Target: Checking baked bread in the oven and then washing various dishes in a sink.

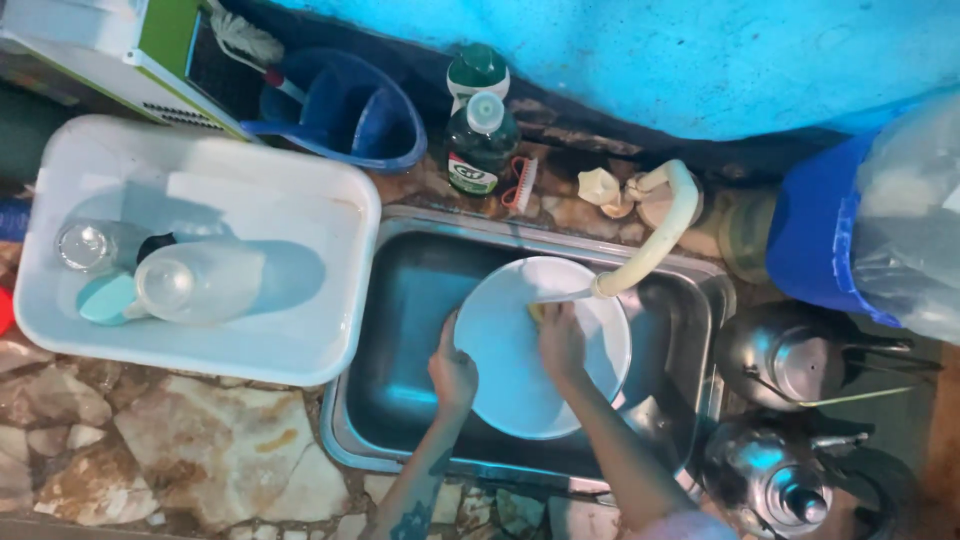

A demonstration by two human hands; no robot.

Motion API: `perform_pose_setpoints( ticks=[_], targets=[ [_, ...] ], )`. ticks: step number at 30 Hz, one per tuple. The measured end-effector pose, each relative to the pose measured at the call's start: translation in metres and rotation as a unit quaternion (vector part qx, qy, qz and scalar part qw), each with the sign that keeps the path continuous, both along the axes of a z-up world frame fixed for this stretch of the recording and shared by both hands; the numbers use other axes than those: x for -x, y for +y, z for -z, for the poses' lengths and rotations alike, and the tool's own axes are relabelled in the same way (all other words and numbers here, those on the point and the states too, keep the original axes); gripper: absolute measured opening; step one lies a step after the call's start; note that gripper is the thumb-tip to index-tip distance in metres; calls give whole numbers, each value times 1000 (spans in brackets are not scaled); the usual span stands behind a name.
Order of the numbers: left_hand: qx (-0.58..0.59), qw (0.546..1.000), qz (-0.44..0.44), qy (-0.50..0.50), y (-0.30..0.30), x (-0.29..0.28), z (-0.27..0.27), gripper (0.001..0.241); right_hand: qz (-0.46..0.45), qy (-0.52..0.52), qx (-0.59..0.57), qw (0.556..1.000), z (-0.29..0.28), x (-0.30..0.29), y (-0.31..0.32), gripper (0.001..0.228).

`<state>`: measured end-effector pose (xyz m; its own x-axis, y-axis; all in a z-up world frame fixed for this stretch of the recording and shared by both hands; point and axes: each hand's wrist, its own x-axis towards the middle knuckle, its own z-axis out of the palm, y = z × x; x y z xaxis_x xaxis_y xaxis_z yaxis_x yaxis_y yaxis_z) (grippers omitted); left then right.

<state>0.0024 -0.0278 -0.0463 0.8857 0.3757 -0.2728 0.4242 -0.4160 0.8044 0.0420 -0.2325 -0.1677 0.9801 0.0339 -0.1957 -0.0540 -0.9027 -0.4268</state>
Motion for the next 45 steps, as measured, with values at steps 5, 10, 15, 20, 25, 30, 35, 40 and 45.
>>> perform_pose_setpoints(
  ticks=[5, 10, 15, 20, 25, 30, 35, 40, 45],
  targets=[
    [7, 999, -2, 42, -4, -8, -3, 77, 115, 100, -58, 987, -41, 21, 54, 29],
    [77, 995, 22, -66, -2, -12, 6, 81, -205, 111, 58, 971, -104, 61, 6, 31],
    [162, 980, 32, -110, -26, -4, -8, 77, 6, 141, -279, 950, -45, 45, 34, 22],
    [70, 984, 82, -143, -48, 13, -4, 92, 132, -109, -297, 939, -89, -21, 61, 41],
    [53, 996, 68, -7, -51, 13, 7, 89, 119, -66, -249, 959, -79, 3, 59, 44],
    [39, 994, 99, -35, -53, 22, 9, 92, 172, -119, -272, 939, -75, -10, 52, 28],
    [38, 992, 118, 11, -56, 26, -14, 95, 124, -32, -282, 951, -78, -13, 47, 27],
    [108, 976, 177, -67, -35, 31, 44, 73, 319, 2, -354, 879, -66, -26, 45, 36],
    [353, 923, 144, -40, -40, -51, 28, 52, 304, -19, -431, 849, -57, -12, 52, 35]
  ],
)
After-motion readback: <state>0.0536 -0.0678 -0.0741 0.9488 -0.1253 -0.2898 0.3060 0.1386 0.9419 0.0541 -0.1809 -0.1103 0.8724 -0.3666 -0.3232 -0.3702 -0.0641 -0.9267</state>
